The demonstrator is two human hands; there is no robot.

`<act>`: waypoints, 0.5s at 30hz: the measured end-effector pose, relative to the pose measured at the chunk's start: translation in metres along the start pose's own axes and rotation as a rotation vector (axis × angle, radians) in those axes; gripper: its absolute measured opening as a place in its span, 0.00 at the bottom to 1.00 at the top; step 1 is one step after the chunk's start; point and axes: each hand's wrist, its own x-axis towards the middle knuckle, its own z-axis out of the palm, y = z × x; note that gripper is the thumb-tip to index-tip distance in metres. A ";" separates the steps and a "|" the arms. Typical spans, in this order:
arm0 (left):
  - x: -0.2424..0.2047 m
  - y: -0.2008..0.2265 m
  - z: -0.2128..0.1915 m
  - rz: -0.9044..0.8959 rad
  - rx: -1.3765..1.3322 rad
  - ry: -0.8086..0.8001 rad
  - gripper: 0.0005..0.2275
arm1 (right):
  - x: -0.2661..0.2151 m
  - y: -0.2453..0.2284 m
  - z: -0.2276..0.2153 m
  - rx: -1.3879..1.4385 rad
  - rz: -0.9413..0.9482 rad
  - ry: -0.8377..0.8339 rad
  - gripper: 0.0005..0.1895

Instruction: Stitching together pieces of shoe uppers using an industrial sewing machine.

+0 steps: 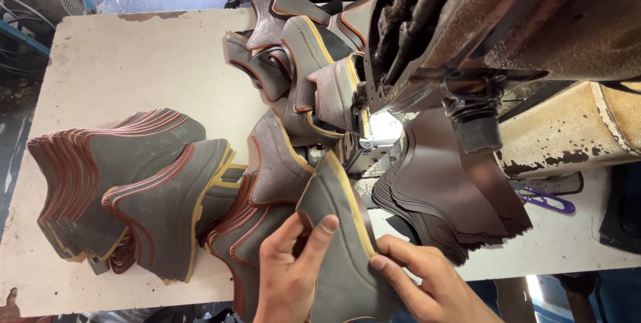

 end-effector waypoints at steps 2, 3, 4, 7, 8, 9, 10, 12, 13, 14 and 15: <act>0.006 0.023 0.006 -0.058 -0.045 -0.131 0.17 | -0.002 0.004 -0.004 -0.036 0.003 -0.023 0.05; 0.009 0.034 0.008 -0.116 -0.089 -0.259 0.26 | -0.003 0.006 -0.006 -0.072 0.005 -0.048 0.04; 0.012 0.037 0.011 -0.118 -0.090 -0.259 0.26 | -0.004 0.007 -0.008 -0.073 0.007 -0.049 0.04; 0.019 0.040 0.019 -0.033 -0.109 -0.277 0.22 | -0.006 0.006 -0.011 -0.067 0.077 -0.114 0.08; 0.019 0.037 0.022 -0.042 -0.162 -0.213 0.21 | -0.006 0.005 -0.010 -0.052 0.046 -0.114 0.09; 0.020 0.035 0.026 -0.051 -0.212 -0.149 0.19 | -0.006 0.003 -0.009 -0.036 0.015 -0.112 0.11; 0.020 0.034 0.026 -0.053 -0.211 -0.146 0.19 | -0.007 0.007 -0.007 -0.033 0.016 -0.115 0.11; 0.026 0.034 0.031 0.057 -0.098 -0.122 0.15 | -0.007 0.014 -0.008 -0.117 -0.004 -0.034 0.06; 0.027 0.035 0.033 0.057 -0.099 -0.123 0.15 | -0.006 0.016 -0.008 -0.118 -0.003 -0.033 0.06; 0.028 0.037 0.034 0.060 -0.058 -0.127 0.16 | -0.006 0.018 -0.008 -0.116 -0.034 -0.015 0.04; 0.031 0.041 0.035 0.068 -0.016 -0.130 0.18 | -0.004 0.018 -0.007 -0.114 -0.070 0.004 0.03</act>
